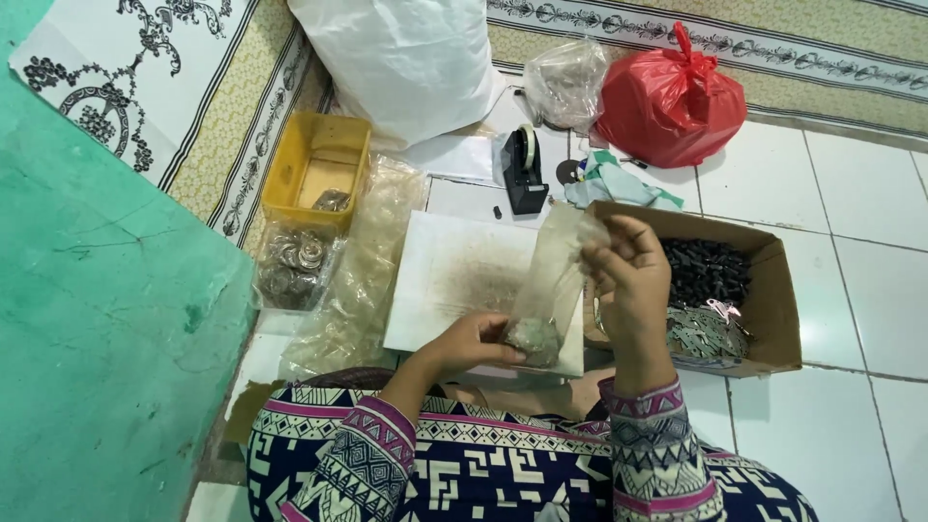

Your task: The person is sitting on the floor, sorting and inspecting small silver-colored metal components from a white board into a cardboard box.

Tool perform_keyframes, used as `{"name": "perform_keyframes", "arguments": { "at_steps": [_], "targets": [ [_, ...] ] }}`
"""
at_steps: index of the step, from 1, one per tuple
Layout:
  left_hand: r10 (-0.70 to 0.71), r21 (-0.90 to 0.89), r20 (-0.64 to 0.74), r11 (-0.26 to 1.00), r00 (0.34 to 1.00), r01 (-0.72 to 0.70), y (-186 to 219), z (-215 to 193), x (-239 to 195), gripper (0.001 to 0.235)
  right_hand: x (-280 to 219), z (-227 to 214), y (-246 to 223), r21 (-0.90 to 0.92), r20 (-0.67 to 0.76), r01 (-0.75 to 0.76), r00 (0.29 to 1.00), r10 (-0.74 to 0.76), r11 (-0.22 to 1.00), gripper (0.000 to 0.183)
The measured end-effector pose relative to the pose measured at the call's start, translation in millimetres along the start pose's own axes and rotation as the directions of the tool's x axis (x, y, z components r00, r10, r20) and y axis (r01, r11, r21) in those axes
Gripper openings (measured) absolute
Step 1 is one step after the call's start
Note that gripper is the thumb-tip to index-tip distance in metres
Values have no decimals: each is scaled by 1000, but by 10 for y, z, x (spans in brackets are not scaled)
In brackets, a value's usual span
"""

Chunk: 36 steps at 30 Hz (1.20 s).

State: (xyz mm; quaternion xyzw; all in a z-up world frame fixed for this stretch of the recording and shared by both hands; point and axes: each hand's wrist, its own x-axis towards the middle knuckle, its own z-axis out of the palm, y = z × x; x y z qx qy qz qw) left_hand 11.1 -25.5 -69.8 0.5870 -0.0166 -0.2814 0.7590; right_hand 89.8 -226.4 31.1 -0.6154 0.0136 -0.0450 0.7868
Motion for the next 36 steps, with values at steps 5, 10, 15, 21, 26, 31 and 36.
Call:
{"name": "perform_keyframes", "arguments": {
  "at_steps": [5, 10, 15, 21, 26, 31, 36],
  "targets": [
    [-111, -329, -11, 939, 994, 101, -274, 53, 197, 76, 314, -135, 588, 216, -1, -205, 978, 210, 955, 47],
    [-153, -317, -50, 939, 987, 130, -347, 16, 267, 71, 480, -280, 1096, 290, 5, -299, 950, 311, 909, 46],
    [-130, -300, -214, 952, 968, 61, -408, -4, 322, 65, 569, -199, 1154, 347, 18, -348, 931, 364, 871, 44],
    [-229, -431, -204, 894, 952, 122, -406, -20, 339, 47, 639, -82, 1321, 357, 64, -355, 932, 357, 864, 48],
    [-203, -240, -253, 960, 946, 142, -230, 52, 215, 65, 627, -35, 1553, 246, 124, -356, 934, 335, 901, 55],
    [-174, -150, -212, 978, 962, 144, -342, 5, 234, 64, 369, 131, 1380, 193, 138, -290, 954, 267, 937, 67],
    [-107, 408, -559, 827, 822, 386, 20, -53, 141, 70, 414, 50, 1548, 286, 92, -216, 976, 198, 933, 67]
  ]
}}
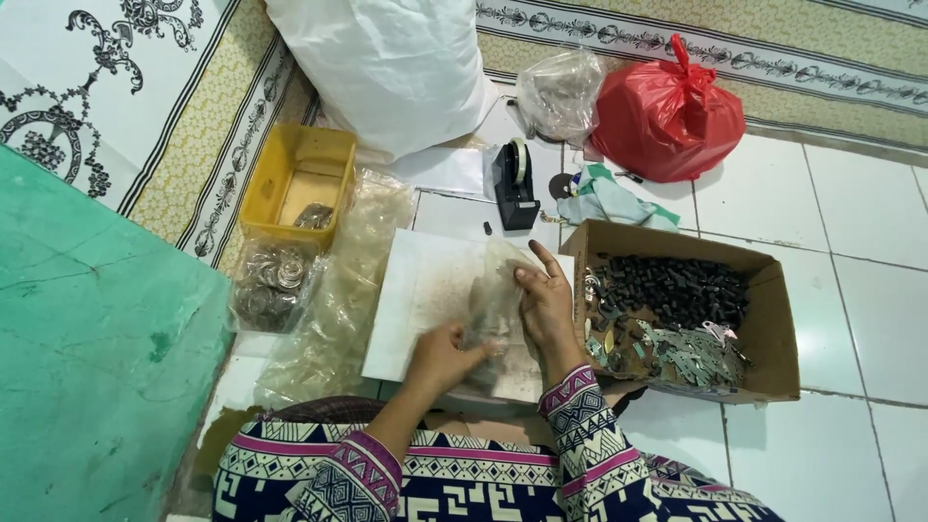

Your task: The person is sitting on the floor, sorting and inspecting small silver-colored metal components from a white board into a cardboard box.

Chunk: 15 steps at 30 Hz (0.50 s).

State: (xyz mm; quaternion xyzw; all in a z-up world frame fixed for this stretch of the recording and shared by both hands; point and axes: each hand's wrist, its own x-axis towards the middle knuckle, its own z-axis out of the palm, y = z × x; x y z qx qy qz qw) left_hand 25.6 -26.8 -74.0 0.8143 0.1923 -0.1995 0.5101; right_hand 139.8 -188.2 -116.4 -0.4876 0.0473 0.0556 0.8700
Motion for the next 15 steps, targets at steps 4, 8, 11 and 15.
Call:
{"name": "perform_keyframes", "arguments": {
  "at_steps": [4, 8, 11, 15],
  "targets": [
    [55, 158, -261, 987, 964, -13, 214, -183, 187, 60, -112, 191, -62, -37, 28, 39, 999, -38, 999, 65],
    [228, -18, -219, 971, 949, -237, 205, -104, 677, 83, -139, 243, -39, -180, 3, 101, 995, -102, 978, 62],
    [179, -42, -144, 982, 973, -187, 301, 12, 482, 75, -90, 228, -60, -228, -22, 96, 994, -103, 969, 61],
    [110, -43, -112, 992, 988, -116, 192, 272, 434, 69, 133, 140, 48, -232, -23, 81, 996, -88, 969, 65]
  ]
}}
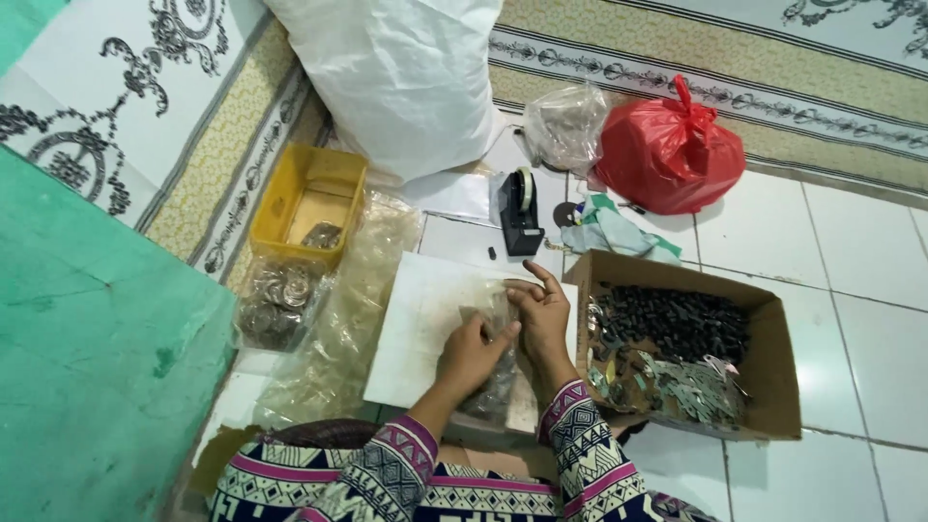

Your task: The person is sitting on the floor, sorting and inspecting small silver-colored metal components from a white board into a cardboard box.

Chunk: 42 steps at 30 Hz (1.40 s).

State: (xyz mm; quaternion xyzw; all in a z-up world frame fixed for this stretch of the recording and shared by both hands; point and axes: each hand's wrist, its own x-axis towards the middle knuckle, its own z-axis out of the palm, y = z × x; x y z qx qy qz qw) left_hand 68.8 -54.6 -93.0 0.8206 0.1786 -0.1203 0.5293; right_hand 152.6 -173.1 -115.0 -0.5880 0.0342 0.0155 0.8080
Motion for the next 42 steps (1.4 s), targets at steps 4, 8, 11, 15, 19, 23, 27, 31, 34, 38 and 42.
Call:
{"name": "perform_keyframes", "arguments": {
  "at_steps": [4, 8, 11, 15, 19, 23, 27, 31, 34, 38, 42],
  "targets": [
    [13, -158, -186, 987, 982, -43, -55, -38, 234, 51, -34, 89, -75, 9, 30, 16, 999, -16, 1000, 65],
    [68, -227, -255, 965, 965, -128, -208, -67, 505, 19, -29, 9, 57, 54, -3, 64, 998, -64, 996, 64],
    [93, -291, -327, 937, 940, -194, -175, -131, 550, 11, -47, 43, -10, 78, -50, 129, 991, -125, 989, 56],
    [157, -338, -389, 892, 908, -299, -77, -189, 416, 8, -87, 56, -130, -37, -1, 104, 995, -104, 994, 59],
    [163, -372, -403, 870, 901, -324, -192, -119, 509, 8, -197, 160, -236, -159, 100, 65, 994, -50, 985, 89],
    [177, -479, -380, 802, 908, -357, -248, -114, 528, 15, -166, 30, -81, -183, 90, 52, 995, -36, 982, 65],
    [239, -439, -373, 806, 897, -397, -233, -154, 471, 25, -110, -77, 37, -155, 51, 87, 995, -80, 984, 24],
    [278, -376, -379, 825, 883, -421, -275, -156, 486, 33, -161, -62, -19, -109, 114, 156, 983, -143, 982, 22],
    [328, -345, -404, 810, 854, -474, -302, -137, 519, 32, -126, -200, 60, 26, 154, 95, 983, -98, 995, 19],
    [363, -336, -424, 787, 829, -517, -295, -132, 519, 33, -160, -183, -20, 101, 84, -14, 996, 5, 995, 25],
    [384, -336, -448, 765, 808, -550, -305, -106, 524, 35, -327, -17, -217, -318, 55, -7, 998, 26, 948, 35]
  ]
}}
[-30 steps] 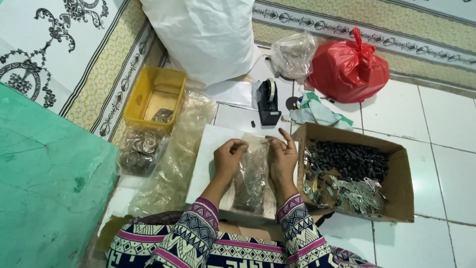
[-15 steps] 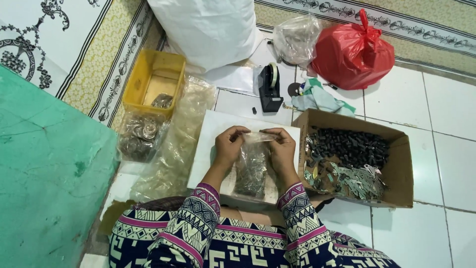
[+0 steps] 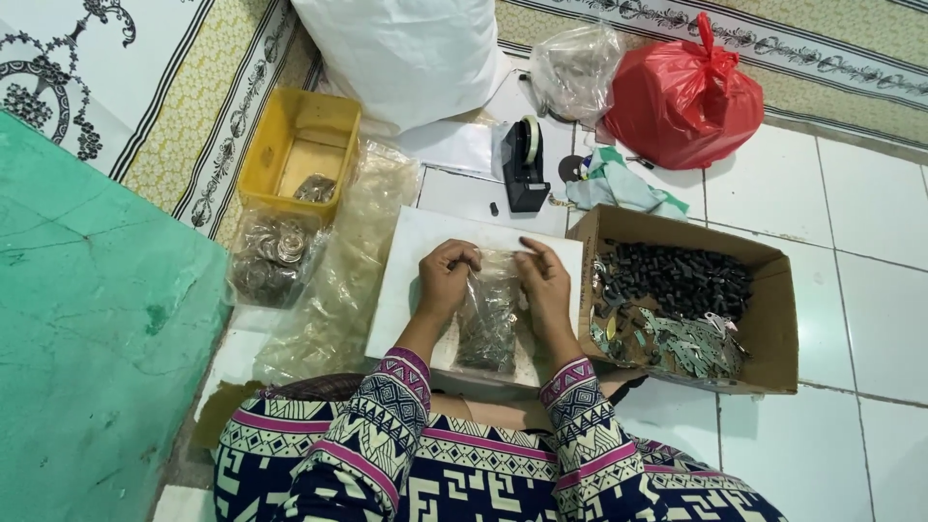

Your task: The person is sitting on the floor, sorting and inspecting small silver-colored metal components from a white board into a cardboard box.

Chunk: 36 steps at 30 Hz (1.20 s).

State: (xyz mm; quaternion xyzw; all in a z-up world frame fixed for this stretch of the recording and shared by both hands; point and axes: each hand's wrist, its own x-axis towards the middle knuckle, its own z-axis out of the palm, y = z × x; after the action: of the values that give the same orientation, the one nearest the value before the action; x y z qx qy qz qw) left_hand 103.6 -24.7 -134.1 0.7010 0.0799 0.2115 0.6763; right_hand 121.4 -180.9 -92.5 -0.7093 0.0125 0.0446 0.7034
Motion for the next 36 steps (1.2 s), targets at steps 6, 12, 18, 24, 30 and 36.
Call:
{"name": "perform_keyframes", "arguments": {
  "at_steps": [6, 12, 18, 24, 30, 36],
  "targets": [
    [28, -9, 2, 1000, 1000, -28, -137, -15, -1, 35, 22, -15, 263, 13, 4, -68, 998, 68, 998, 20],
    [-86, -90, 46, 992, 995, 90, 92, -69, -37, 48, 19, 46, 282, 55, -66, 60, 996, -56, 997, 21],
    [-163, 51, 97, 986, 982, 159, 29, -41, -45, 45, 59, -17, 304, 84, -81, 76, 994, -69, 994, 21],
    [-166, 132, 74, 979, 983, 155, -114, -22, -38, 17, -28, -29, 160, 101, -25, 146, 989, -144, 984, 11],
    [-58, 115, 146, 992, 988, 42, -148, -59, -22, 21, 16, -38, 238, 171, -36, 48, 998, -42, 984, 21],
    [-51, 134, 174, 991, 983, 27, 9, -58, -50, 30, -33, -8, 188, 47, 10, 70, 997, -70, 996, 27]
  ]
}}
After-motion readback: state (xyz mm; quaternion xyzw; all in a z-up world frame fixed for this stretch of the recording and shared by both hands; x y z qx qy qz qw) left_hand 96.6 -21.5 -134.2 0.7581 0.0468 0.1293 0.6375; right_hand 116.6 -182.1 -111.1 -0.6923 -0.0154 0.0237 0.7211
